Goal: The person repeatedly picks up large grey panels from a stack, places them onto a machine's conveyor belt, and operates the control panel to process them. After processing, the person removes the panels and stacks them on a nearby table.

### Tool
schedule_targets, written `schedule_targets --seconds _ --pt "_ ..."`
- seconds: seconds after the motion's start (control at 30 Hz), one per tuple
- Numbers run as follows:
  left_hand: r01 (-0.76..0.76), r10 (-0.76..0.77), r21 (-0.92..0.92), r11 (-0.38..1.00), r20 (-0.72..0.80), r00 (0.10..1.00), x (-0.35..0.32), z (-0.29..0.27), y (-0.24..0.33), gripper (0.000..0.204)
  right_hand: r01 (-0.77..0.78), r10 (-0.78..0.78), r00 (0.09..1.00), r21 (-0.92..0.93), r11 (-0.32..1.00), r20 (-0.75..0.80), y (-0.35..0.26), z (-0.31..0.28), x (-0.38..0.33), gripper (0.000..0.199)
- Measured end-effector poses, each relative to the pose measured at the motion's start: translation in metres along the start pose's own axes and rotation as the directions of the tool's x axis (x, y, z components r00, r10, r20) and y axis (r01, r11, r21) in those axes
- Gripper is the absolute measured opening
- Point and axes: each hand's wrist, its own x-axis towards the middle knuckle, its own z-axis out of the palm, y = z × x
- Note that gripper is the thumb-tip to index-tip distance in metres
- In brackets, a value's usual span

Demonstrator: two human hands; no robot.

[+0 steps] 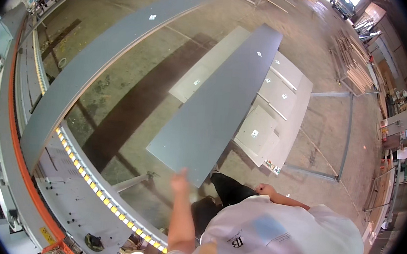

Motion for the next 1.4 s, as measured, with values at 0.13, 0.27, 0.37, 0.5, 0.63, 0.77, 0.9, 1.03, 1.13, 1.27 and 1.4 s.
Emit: schedule_targets --seconds 0.13,0.27,0.37,0.5,0.63,0.77,0.9,1.03,1.13,1.27,1.4 --pt "0.077 -0.089 -0.181 0.98 -0.06 0.994 -0.055 -0.031 0.069 0.054 0.154 -0.163 0.979 -0.079 0.985 -0.124 -0.01 0.01 0.014 0.029" --pt "0.06 -0.118 -0.407 0.912 -0.119 0.986 -0.136 -0.08 0.135 0.034 0.342 -0.34 0.939 0.034 0.939 -0.042 -0.054 -0.009 0.034 0.028" --pt "0.024 -0.135 -0.532 0.846 -0.171 0.976 -0.203 -0.12 0.168 0.02 0.246 -0.211 0.966 0.29 0.925 -0.147 -0.08 -0.015 0.057 0.031" --pt "-0.006 -0.191 -0.563 0.827 -0.289 0.938 -0.276 -0.189 0.163 0.015 0.107 -0.091 0.994 0.64 0.761 -0.058 -0.142 -0.042 0.074 0.035" --pt "-0.071 -0.189 -0.524 0.848 -0.425 0.886 -0.341 -0.271 0.121 0.016 -0.015 0.054 0.998 0.793 0.61 -0.022 -0.174 -0.038 0.104 0.042" --pt "-0.126 -0.173 -0.45 0.884 -0.566 0.806 -0.397 -0.34 0.092 0.02 -0.144 0.086 0.989 0.897 0.418 0.119 -0.201 -0.024 0.104 0.057" --pt "-0.013 -0.246 -0.382 0.924 -0.622 0.743 -0.442 -0.396 0.089 0.027 -0.234 0.117 0.972 0.891 0.39 0.204 -0.209 0.034 0.088 0.062" --pt "-0.011 -0.224 -0.296 0.955 -0.746 0.628 -0.462 -0.44 0.053 0.043 -0.265 0.004 0.955 0.848 0.459 0.297 -0.234 0.067 0.014 0.068" --pt "0.246 -0.21 -0.083 0.966 -0.807 0.553 -0.466 -0.459 0.026 0.053 -0.354 -0.07 0.89 0.78 0.517 0.45 -0.23 0.077 0.002 0.073" --pt "0.585 -0.105 0.263 0.767 -0.848 0.519 -0.449 -0.477 0.018 0.056 -0.312 -0.101 0.836 0.619 0.721 0.54 -0.214 0.071 0.008 0.079" --pt "0.528 0.189 0.468 0.709 -0.847 0.497 -0.406 -0.493 0.036 0.065 -0.236 -0.104 0.798 0.468 0.852 0.593 -0.214 0.05 0.013 0.083"
